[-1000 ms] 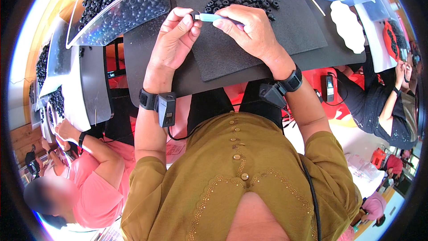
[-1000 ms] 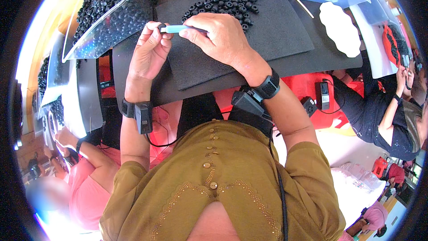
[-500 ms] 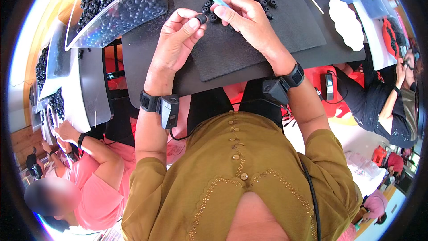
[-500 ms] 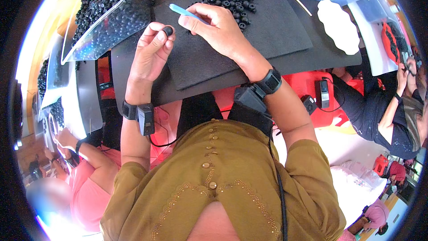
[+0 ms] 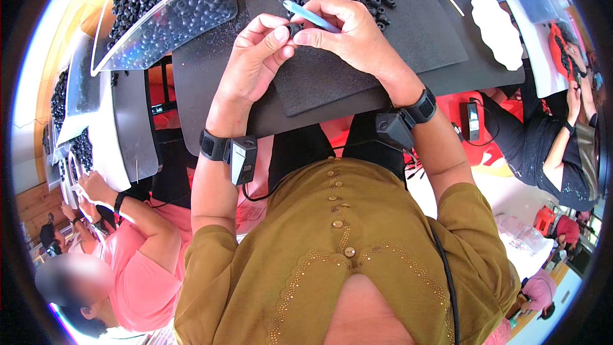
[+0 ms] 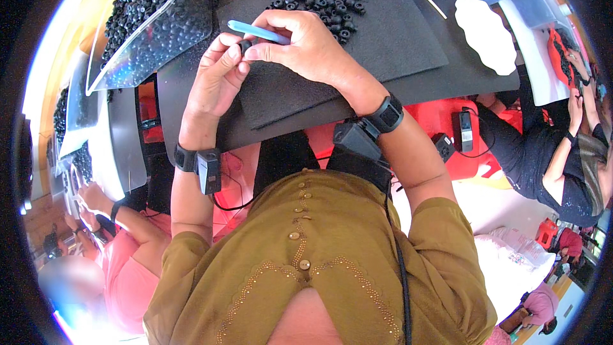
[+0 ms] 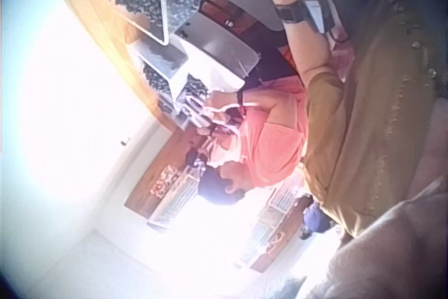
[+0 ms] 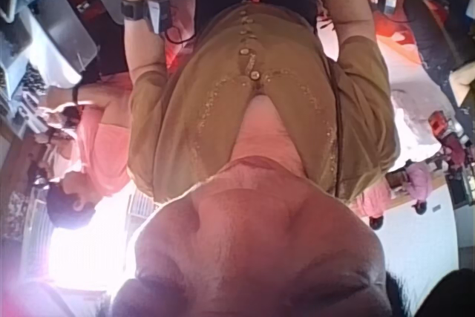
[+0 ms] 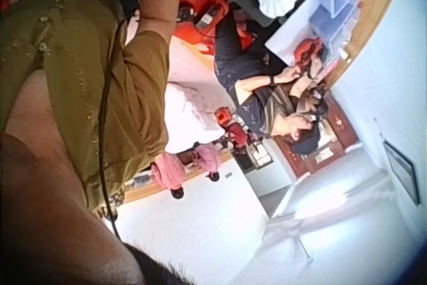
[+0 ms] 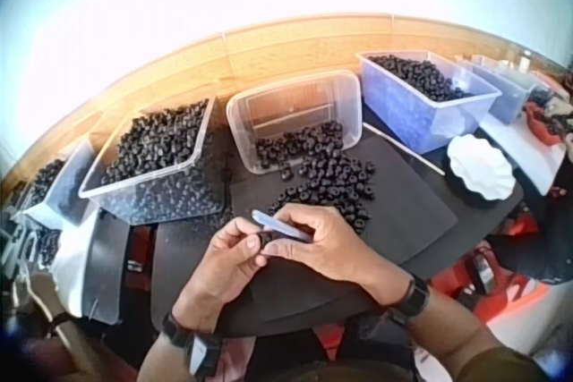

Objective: Assembling small blue plastic inserts into black rubber rings at a workstation.

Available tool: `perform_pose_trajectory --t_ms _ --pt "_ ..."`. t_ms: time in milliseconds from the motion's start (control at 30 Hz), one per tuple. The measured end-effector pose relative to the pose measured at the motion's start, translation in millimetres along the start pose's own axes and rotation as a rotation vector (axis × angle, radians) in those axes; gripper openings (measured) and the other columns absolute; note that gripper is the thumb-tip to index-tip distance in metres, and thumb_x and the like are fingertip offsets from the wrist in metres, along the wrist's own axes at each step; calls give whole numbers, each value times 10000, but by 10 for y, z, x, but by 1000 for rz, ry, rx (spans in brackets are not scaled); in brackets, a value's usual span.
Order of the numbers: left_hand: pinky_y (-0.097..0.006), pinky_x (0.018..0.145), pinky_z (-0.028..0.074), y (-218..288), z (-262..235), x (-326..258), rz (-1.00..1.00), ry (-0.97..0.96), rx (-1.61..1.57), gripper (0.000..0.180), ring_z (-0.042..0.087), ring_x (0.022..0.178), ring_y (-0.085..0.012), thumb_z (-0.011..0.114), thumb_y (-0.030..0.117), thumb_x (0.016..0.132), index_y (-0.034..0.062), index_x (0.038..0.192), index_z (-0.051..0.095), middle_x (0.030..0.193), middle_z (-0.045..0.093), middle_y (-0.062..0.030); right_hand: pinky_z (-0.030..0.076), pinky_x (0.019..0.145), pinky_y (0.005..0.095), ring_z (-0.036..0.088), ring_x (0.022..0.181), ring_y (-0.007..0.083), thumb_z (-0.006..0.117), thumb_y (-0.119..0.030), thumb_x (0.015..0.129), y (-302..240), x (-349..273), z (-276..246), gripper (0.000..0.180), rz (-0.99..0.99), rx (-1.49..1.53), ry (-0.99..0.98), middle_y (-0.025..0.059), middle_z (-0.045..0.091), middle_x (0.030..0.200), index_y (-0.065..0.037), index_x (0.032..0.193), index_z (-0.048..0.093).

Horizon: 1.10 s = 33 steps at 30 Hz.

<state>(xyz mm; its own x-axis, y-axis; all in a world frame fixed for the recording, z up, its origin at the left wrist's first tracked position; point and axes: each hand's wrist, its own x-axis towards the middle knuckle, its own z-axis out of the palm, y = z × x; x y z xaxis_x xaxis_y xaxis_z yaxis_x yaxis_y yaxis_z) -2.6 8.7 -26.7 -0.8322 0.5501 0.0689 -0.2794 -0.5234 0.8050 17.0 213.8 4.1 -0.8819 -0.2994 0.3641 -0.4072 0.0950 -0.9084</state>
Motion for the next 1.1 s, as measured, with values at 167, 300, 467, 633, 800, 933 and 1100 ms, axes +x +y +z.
perform_pose_trajectory --t_ms 167,300,467,633,800,933,1100 --pt "-206 716 529 19 75 -2 -9 18 -53 133 629 787 -90 628 152 952 68 1056 637 902 656 -18 422 658 190 508 729 26 765 -200 845 34 -4 2 265 -5 0 -3 -44 591 813 -52 1050 683" --pt "-201 698 523 37 71 -7 -27 24 -68 150 626 773 -90 621 174 959 59 1055 635 889 653 -19 450 670 204 564 745 26 764 -197 839 -41 -10 10 243 7 43 10 -19 671 819 -48 1019 697" --pt "-208 711 533 2 44 15 -43 -27 4 175 624 764 -89 619 200 963 55 1060 629 873 653 -21 444 635 206 560 706 26 774 -211 828 39 -21 24 232 -57 31 53 -17 671 785 -56 990 712" --pt "-214 741 544 -13 108 6 -21 -37 14 173 632 800 -94 623 176 958 55 1080 619 917 654 -27 439 599 219 550 658 32 782 -221 815 11 -15 0 217 -82 -81 86 -11 658 739 -50 923 704" --pt "-237 797 555 -19 83 2 -12 -62 10 176 641 861 -106 625 141 951 54 1104 615 967 652 -30 411 571 218 521 640 26 767 -218 834 102 -15 -17 186 -49 -7 40 -31 626 710 -51 875 693" --pt "-247 817 556 -20 59 -1 -16 -90 5 185 644 873 -112 625 132 949 52 1116 615 976 653 -32 385 572 197 495 656 14 725 -200 879 52 -30 -26 149 50 249 -44 -61 593 720 -56 871 688" --pt "-240 815 553 -15 58 -13 -19 -89 42 189 640 871 -109 631 151 947 45 1104 620 981 648 -35 378 577 178 493 670 5 689 -185 906 35 -36 -64 130 115 325 -104 -63 589 732 -57 888 679"
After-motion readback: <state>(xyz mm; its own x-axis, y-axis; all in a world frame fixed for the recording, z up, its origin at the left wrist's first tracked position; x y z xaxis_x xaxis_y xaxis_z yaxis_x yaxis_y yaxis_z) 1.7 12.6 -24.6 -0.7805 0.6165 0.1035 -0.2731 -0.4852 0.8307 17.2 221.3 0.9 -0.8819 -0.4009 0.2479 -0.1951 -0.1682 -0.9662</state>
